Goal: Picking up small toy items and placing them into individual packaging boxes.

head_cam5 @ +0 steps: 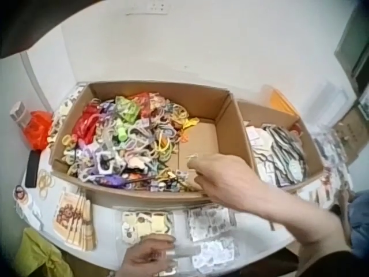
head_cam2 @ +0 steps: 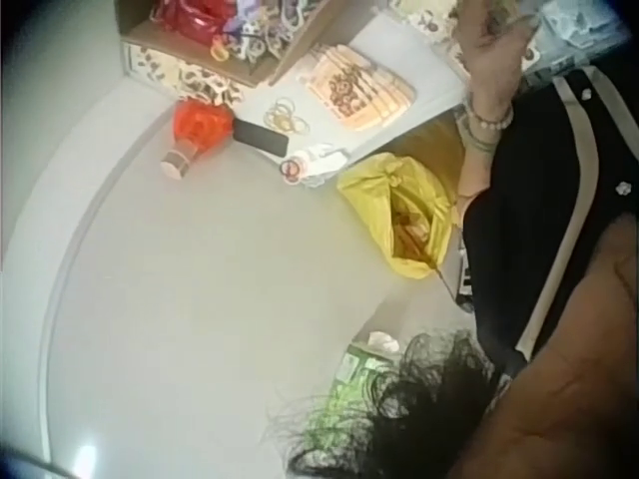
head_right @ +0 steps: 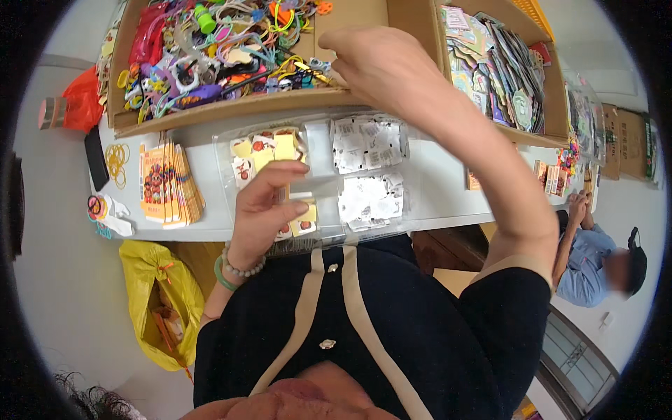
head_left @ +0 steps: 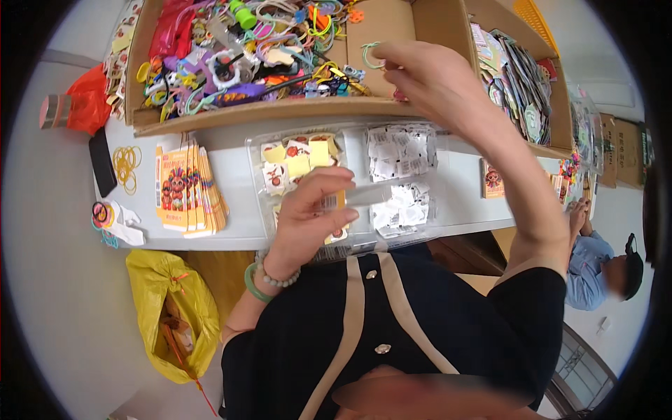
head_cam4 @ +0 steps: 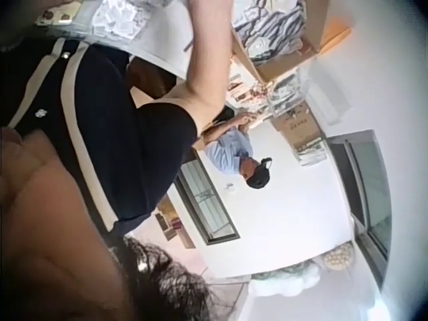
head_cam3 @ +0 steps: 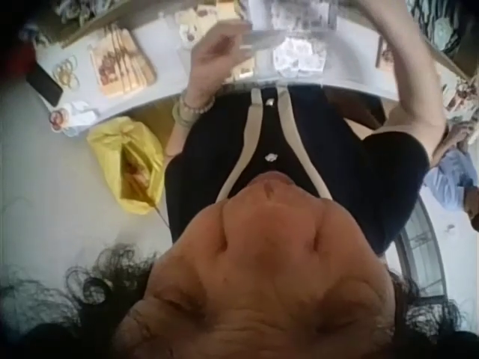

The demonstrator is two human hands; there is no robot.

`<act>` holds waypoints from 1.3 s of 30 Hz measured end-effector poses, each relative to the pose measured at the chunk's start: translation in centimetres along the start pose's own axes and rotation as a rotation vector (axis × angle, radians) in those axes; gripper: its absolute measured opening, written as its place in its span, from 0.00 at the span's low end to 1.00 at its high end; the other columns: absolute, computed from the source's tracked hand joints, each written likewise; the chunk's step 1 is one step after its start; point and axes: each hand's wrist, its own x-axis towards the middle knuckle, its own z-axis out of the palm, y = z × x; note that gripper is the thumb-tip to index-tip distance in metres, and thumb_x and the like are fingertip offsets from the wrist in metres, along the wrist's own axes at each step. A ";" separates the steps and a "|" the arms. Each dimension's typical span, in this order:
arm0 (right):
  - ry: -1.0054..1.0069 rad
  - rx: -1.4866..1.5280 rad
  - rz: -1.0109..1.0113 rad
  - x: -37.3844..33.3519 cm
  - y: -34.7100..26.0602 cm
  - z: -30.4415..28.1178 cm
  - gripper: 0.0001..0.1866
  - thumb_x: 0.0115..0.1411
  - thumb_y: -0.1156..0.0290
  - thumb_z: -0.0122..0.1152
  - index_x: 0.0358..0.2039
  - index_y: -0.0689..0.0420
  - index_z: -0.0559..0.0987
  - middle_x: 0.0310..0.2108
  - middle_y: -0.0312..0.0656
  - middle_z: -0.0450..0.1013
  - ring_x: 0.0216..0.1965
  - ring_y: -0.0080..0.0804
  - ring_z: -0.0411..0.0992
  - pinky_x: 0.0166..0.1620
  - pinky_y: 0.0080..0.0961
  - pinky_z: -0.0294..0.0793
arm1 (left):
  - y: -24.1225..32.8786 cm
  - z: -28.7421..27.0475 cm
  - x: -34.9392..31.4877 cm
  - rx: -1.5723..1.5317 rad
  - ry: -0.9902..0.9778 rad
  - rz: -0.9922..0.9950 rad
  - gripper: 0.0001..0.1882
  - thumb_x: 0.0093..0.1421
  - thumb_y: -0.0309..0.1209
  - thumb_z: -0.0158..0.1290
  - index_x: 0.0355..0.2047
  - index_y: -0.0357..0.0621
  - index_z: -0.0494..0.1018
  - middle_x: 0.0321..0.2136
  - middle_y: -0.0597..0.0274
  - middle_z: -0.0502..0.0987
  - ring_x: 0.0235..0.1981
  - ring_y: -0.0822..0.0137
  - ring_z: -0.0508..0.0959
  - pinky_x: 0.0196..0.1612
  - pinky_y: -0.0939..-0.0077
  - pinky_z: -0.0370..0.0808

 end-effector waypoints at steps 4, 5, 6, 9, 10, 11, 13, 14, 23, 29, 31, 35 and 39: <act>-0.290 -0.026 -0.020 5.5 1.7 4.3 0.12 0.51 0.76 0.55 0.38 0.58 0.71 0.31 0.51 0.72 0.27 0.44 0.74 0.32 0.35 0.74 | 0.4 0.0 0.2 0.209 -0.036 -0.001 0.17 0.46 0.17 0.59 0.38 0.40 0.74 0.44 0.59 0.71 0.45 0.65 0.71 0.48 0.76 0.68; -0.284 -0.028 -0.010 6.0 2.0 4.9 0.12 0.51 0.76 0.55 0.38 0.58 0.71 0.31 0.51 0.72 0.27 0.44 0.74 0.32 0.35 0.74 | 0.4 -0.1 0.3 0.267 -0.060 -0.025 0.17 0.46 0.17 0.58 0.38 0.39 0.73 0.43 0.59 0.72 0.44 0.64 0.72 0.47 0.75 0.68; -0.345 -0.102 -0.041 6.7 1.5 5.3 0.12 0.50 0.78 0.55 0.38 0.59 0.71 0.30 0.51 0.72 0.26 0.45 0.74 0.31 0.36 0.74 | 0.4 -0.2 0.2 0.324 -0.070 -0.052 0.17 0.45 0.18 0.58 0.38 0.38 0.73 0.41 0.59 0.72 0.43 0.63 0.72 0.46 0.74 0.69; -0.459 -0.135 -0.015 7.6 1.6 5.5 0.13 0.48 0.79 0.56 0.36 0.59 0.70 0.27 0.50 0.72 0.25 0.45 0.74 0.27 0.37 0.73 | 0.4 -0.3 0.4 0.417 -0.075 -0.093 0.15 0.46 0.18 0.57 0.37 0.37 0.72 0.36 0.59 0.74 0.40 0.61 0.73 0.43 0.74 0.70; -0.509 -0.095 0.040 7.9 1.8 5.4 0.12 0.47 0.80 0.57 0.34 0.60 0.70 0.25 0.49 0.71 0.24 0.44 0.73 0.25 0.36 0.73 | 0.5 -0.3 0.4 0.445 -0.065 -0.170 0.15 0.46 0.19 0.57 0.36 0.37 0.72 0.35 0.59 0.73 0.38 0.60 0.74 0.42 0.74 0.70; -0.516 -0.097 0.037 8.1 2.3 5.3 0.12 0.47 0.80 0.57 0.34 0.60 0.70 0.25 0.49 0.71 0.24 0.44 0.73 0.25 0.36 0.73 | 0.5 -0.3 0.4 0.440 -0.059 -0.172 0.15 0.46 0.19 0.57 0.36 0.37 0.72 0.35 0.59 0.73 0.38 0.60 0.74 0.42 0.74 0.70; -0.503 0.092 0.093 8.6 3.8 4.7 0.13 0.47 0.78 0.59 0.35 0.61 0.71 0.23 0.46 0.71 0.22 0.35 0.72 0.25 0.31 0.71 | 0.5 -0.4 0.6 0.452 -0.065 -0.119 0.14 0.47 0.19 0.57 0.36 0.36 0.71 0.32 0.58 0.73 0.36 0.60 0.74 0.41 0.73 0.71; -0.507 0.086 0.093 8.6 4.2 4.1 0.13 0.47 0.78 0.59 0.35 0.61 0.71 0.23 0.46 0.71 0.22 0.35 0.72 0.25 0.31 0.71 | 0.5 -0.5 0.6 0.446 -0.062 -0.117 0.14 0.47 0.19 0.57 0.36 0.36 0.71 0.32 0.58 0.73 0.36 0.60 0.74 0.41 0.73 0.71; -0.462 0.807 0.252 5.3 4.6 -0.2 0.08 0.55 0.72 0.59 0.36 0.54 0.75 0.28 0.31 0.76 0.30 0.15 0.71 0.34 0.16 0.68 | 0.3 -0.6 -0.3 0.126 0.133 -0.244 0.16 0.54 0.22 0.55 0.45 0.38 0.69 0.40 0.60 0.72 0.39 0.70 0.72 0.47 0.76 0.70; -0.199 1.018 0.250 2.4 3.5 -1.3 0.13 0.56 0.69 0.59 0.42 0.56 0.75 0.31 0.35 0.77 0.32 0.17 0.72 0.37 0.16 0.70 | 0.3 0.4 -0.7 -0.196 0.096 -0.178 0.21 0.58 0.22 0.52 0.52 0.35 0.62 0.46 0.60 0.71 0.48 0.71 0.71 0.53 0.74 0.69; -0.032 1.069 0.253 1.3 2.3 -1.9 0.12 0.57 0.70 0.58 0.41 0.57 0.74 0.31 0.38 0.77 0.33 0.19 0.73 0.37 0.17 0.72 | 0.1 0.4 -0.5 -0.144 0.097 -0.219 0.23 0.58 0.21 0.51 0.53 0.35 0.61 0.48 0.59 0.70 0.50 0.71 0.70 0.53 0.74 0.68; -0.031 1.196 0.085 -1.9 -0.6 -2.1 0.10 0.57 0.72 0.57 0.39 0.59 0.72 0.31 0.42 0.75 0.34 0.23 0.74 0.36 0.17 0.73 | 0.1 1.1 -0.4 -0.091 0.151 -0.258 0.23 0.56 0.24 0.54 0.51 0.36 0.63 0.43 0.63 0.73 0.41 0.74 0.73 0.45 0.76 0.73; 0.023 1.126 -0.137 -6.2 -3.8 0.8 0.08 0.57 0.79 0.56 0.39 0.62 0.72 0.33 0.42 0.75 0.36 0.24 0.73 0.39 0.18 0.73 | 0.0 1.8 -0.6 -0.055 0.077 -0.098 0.18 0.55 0.25 0.56 0.45 0.35 0.66 0.38 0.64 0.74 0.37 0.79 0.72 0.41 0.82 0.72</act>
